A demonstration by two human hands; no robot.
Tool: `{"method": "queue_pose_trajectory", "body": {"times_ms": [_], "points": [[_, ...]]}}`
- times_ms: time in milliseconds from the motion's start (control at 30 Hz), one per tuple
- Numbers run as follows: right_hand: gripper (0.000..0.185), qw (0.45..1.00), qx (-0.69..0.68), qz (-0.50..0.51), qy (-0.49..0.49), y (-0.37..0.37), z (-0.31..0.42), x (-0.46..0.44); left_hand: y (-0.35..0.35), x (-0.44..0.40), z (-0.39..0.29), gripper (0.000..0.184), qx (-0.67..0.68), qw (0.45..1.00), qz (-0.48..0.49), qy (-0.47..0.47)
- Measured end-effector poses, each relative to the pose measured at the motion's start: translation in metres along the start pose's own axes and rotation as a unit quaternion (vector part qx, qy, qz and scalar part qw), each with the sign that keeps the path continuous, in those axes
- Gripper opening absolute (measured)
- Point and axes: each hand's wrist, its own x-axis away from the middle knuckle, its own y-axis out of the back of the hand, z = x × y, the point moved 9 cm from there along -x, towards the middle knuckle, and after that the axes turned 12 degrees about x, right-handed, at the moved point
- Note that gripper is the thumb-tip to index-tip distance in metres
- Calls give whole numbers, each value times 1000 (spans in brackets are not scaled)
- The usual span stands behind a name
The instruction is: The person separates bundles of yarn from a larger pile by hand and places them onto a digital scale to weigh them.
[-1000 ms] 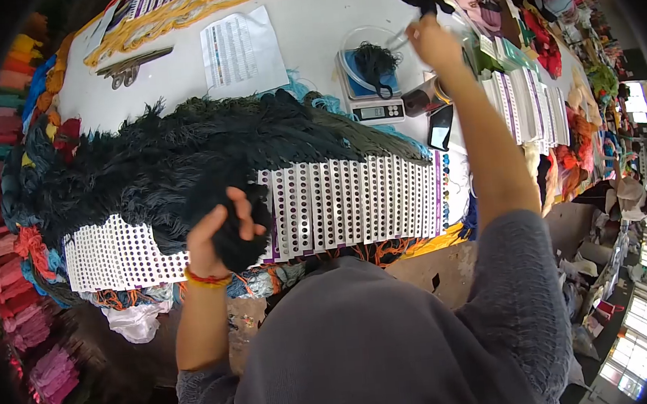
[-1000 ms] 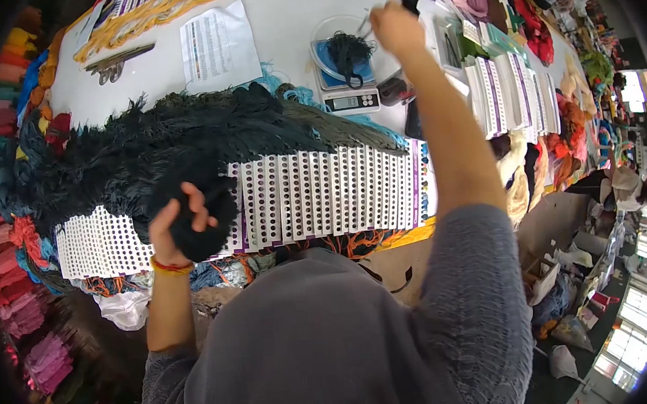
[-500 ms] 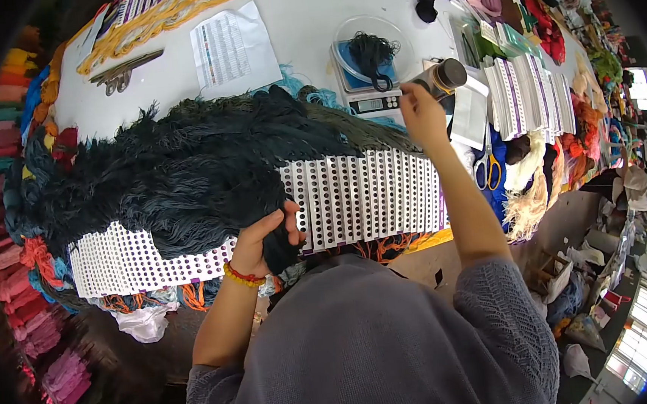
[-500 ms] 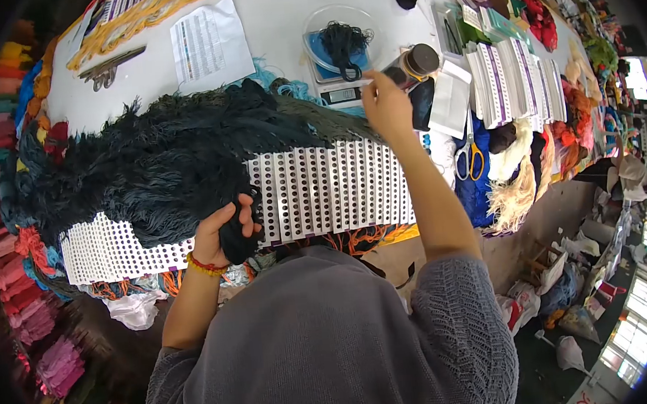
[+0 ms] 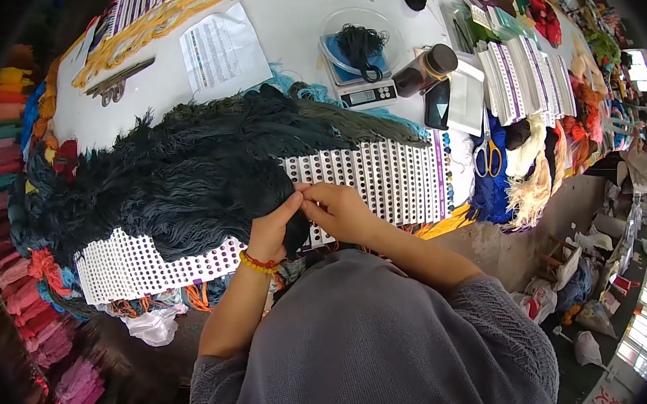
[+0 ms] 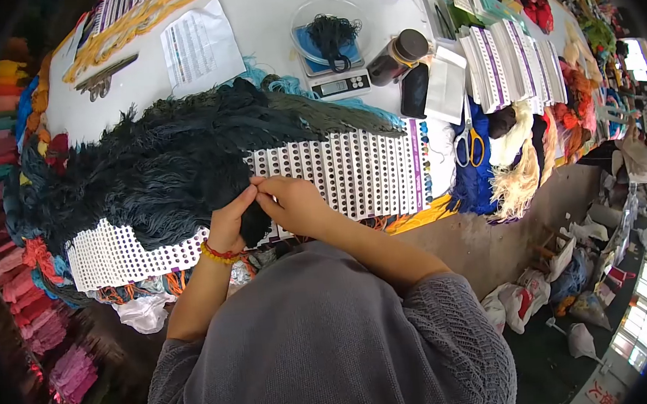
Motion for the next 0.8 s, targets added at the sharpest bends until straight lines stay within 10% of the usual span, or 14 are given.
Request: {"method": "queue_pose_trajectory", "body": {"times_ms": [200, 367, 433, 800], "points": [[11, 996, 73, 19, 49, 17, 2, -8, 13, -4, 0, 15, 48, 999, -23, -2], [14, 945, 258, -180, -86, 111, -83, -45, 6, 5, -18, 17, 167, 986, 24, -1], [22, 898, 368, -239, 24, 137, -92, -59, 5, 12, -21, 18, 212, 975, 73, 15], [20, 773, 606, -175, 60, 133, -144, -123, 2, 27, -13, 22, 173, 979, 98, 44]]}}
